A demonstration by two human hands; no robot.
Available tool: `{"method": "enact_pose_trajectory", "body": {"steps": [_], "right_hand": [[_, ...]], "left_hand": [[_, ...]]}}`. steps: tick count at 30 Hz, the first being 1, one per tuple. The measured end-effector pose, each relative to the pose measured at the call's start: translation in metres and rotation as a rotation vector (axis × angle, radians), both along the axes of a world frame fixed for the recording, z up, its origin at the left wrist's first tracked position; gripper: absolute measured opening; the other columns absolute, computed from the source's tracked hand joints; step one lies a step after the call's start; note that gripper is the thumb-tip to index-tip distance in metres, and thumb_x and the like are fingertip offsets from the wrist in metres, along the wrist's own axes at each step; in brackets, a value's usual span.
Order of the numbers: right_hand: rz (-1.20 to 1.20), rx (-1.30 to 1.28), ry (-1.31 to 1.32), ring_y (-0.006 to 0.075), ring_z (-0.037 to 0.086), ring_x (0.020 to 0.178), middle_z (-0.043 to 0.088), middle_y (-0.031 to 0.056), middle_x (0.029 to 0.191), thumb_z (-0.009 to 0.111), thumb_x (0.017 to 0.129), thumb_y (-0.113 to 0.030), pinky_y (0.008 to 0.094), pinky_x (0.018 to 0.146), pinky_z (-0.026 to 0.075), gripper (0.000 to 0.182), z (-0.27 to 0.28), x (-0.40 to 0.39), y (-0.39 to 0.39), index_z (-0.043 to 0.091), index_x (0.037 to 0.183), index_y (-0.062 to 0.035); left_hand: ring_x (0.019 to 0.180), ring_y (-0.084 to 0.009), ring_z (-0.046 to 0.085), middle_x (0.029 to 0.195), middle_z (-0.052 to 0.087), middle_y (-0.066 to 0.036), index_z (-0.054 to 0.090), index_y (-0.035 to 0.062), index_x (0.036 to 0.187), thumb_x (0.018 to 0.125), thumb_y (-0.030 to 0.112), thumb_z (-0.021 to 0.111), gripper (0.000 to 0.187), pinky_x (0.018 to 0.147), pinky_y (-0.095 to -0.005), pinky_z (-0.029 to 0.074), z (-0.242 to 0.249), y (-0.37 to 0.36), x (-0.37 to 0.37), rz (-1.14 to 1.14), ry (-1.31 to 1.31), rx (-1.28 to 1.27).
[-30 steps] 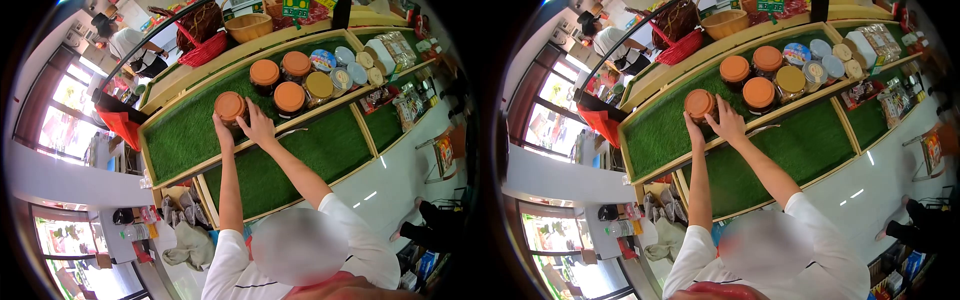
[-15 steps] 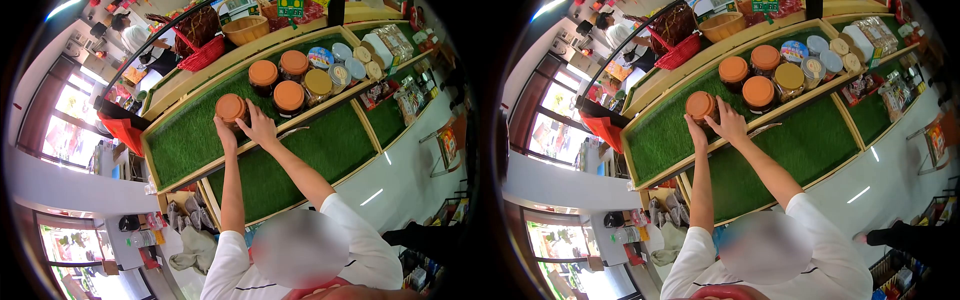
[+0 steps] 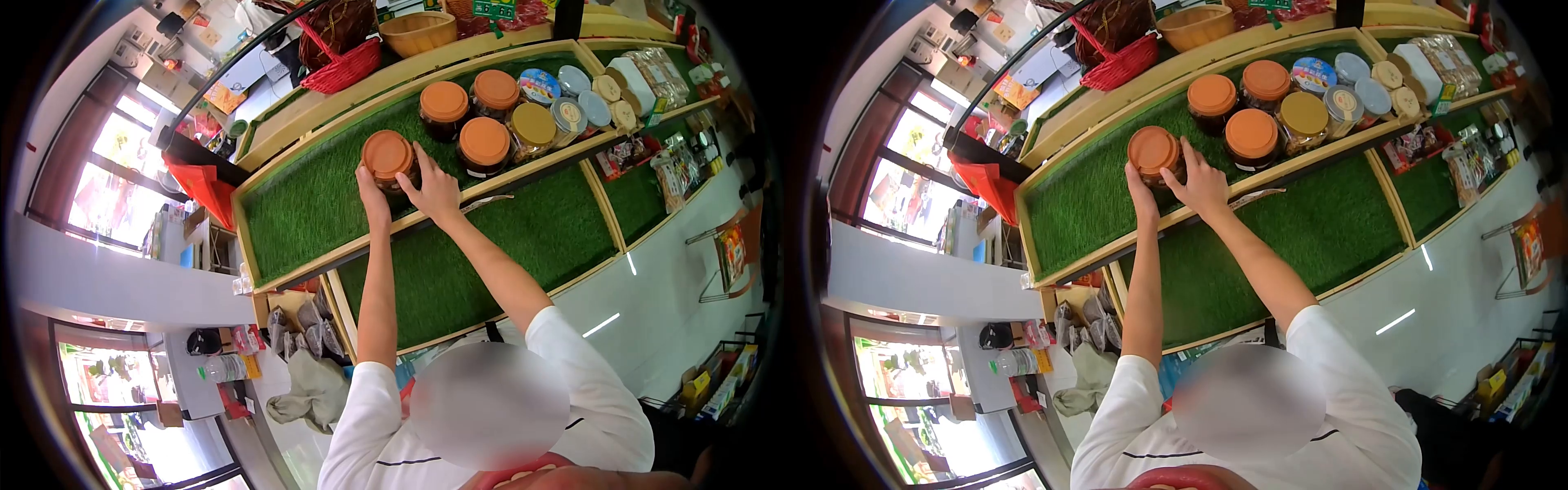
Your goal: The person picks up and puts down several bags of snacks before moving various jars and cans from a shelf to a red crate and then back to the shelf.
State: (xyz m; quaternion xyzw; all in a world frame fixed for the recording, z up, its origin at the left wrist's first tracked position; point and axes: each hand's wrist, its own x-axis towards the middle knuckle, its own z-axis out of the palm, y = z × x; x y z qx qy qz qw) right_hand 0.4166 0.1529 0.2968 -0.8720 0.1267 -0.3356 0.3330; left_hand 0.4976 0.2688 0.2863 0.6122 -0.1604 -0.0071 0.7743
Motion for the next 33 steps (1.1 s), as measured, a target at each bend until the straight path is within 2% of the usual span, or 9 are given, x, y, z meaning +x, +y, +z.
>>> {"method": "enact_pose_trajectory", "body": {"steps": [2,5,11,17,20,23,26,29,33], "right_hand": [[-0.004,-0.001,-0.012,0.0408,0.069,0.083,0.063,0.0251,0.120,0.051,0.090,-0.059,0.0473,0.068,0.058,0.079,-0.001,0.000,0.000,0.037,0.146,-0.0043],[-0.014,0.027,0.003,0.0407,0.068,0.093,0.065,0.0245,0.116,0.051,0.092,-0.056,0.0476,0.072,0.057,0.073,0.002,-0.002,0.001,0.040,0.144,-0.0047],[-0.024,0.026,0.015,0.0410,0.068,0.088,0.066,0.0238,0.113,0.052,0.093,-0.054,0.0477,0.069,0.057,0.070,0.002,-0.001,0.002,0.042,0.141,-0.0046],[-0.024,0.022,0.031,0.0415,0.068,0.090,0.065,0.0240,0.116,0.049,0.093,-0.057,0.0485,0.071,0.057,0.071,0.003,-0.002,0.003,0.040,0.143,-0.0064],[-0.014,0.009,0.032,0.0407,0.069,0.086,0.063,0.0261,0.119,0.048,0.092,-0.060,0.0490,0.069,0.058,0.078,0.002,-0.001,0.001,0.038,0.144,-0.0030],[-0.010,0.022,0.020,0.0404,0.069,0.087,0.063,0.0256,0.118,0.048,0.092,-0.061,0.0493,0.070,0.058,0.078,0.000,0.001,0.001,0.038,0.144,-0.0035],[-0.012,0.020,0.045,0.0403,0.069,0.087,0.063,0.0256,0.118,0.048,0.092,-0.061,0.0491,0.070,0.058,0.078,0.001,-0.001,0.001,0.038,0.144,-0.0035],[-0.029,0.011,0.036,0.0408,0.069,0.090,0.065,0.0236,0.117,0.048,0.094,-0.058,0.0488,0.072,0.058,0.072,0.002,-0.001,0.002,0.039,0.144,-0.0071],[-0.028,0.019,0.043,0.0404,0.069,0.089,0.065,0.0230,0.116,0.049,0.093,-0.058,0.0486,0.071,0.058,0.072,0.001,-0.001,0.002,0.039,0.144,-0.0072]], "left_hand": [[0.121,-0.0190,0.048,0.131,0.052,-0.008,0.046,0.0039,0.136,0.105,0.051,0.032,0.058,0.105,-0.0372,0.036,-0.003,0.002,0.002,-0.011,-0.027,0.026],[0.125,-0.0254,0.048,0.135,0.048,-0.016,0.040,-0.0004,0.139,0.105,0.046,0.036,0.057,0.107,-0.0378,0.036,-0.004,0.004,0.001,0.005,-0.076,0.101],[0.126,-0.0262,0.047,0.137,0.047,-0.018,0.037,-0.0027,0.141,0.104,0.047,0.039,0.062,0.108,-0.0382,0.036,0.002,0.004,-0.006,0.028,-0.168,0.165],[0.124,-0.0257,0.049,0.135,0.048,-0.018,0.038,-0.0030,0.140,0.106,0.047,0.034,0.061,0.106,-0.0374,0.037,-0.001,0.006,-0.004,0.028,-0.159,0.225],[0.120,-0.0244,0.051,0.130,0.051,-0.016,0.042,-0.0017,0.135,0.107,0.046,0.029,0.057,0.104,-0.0372,0.039,-0.003,-0.001,0.000,0.067,-0.121,0.105],[0.115,-0.0231,0.052,0.123,0.053,-0.013,0.046,0.0000,0.130,0.108,0.045,0.026,0.054,0.101,-0.0371,0.040,-0.001,0.000,0.000,0.063,-0.100,0.121],[0.112,-0.0222,0.053,0.119,0.053,-0.012,0.048,0.0015,0.126,0.108,0.044,0.026,0.051,0.100,-0.0369,0.041,-0.003,-0.002,0.001,0.070,-0.111,0.090],[0.112,-0.0220,0.053,0.120,0.053,-0.012,0.048,0.0014,0.127,0.108,0.044,0.026,0.051,0.100,-0.0364,0.041,-0.007,-0.002,0.003,0.056,-0.128,0.059],[0.112,-0.0219,0.053,0.121,0.053,-0.012,0.047,0.0015,0.128,0.108,0.044,0.027,0.051,0.099,-0.0358,0.041,-0.013,0.001,0.009,0.057,-0.096,0.067]]}}
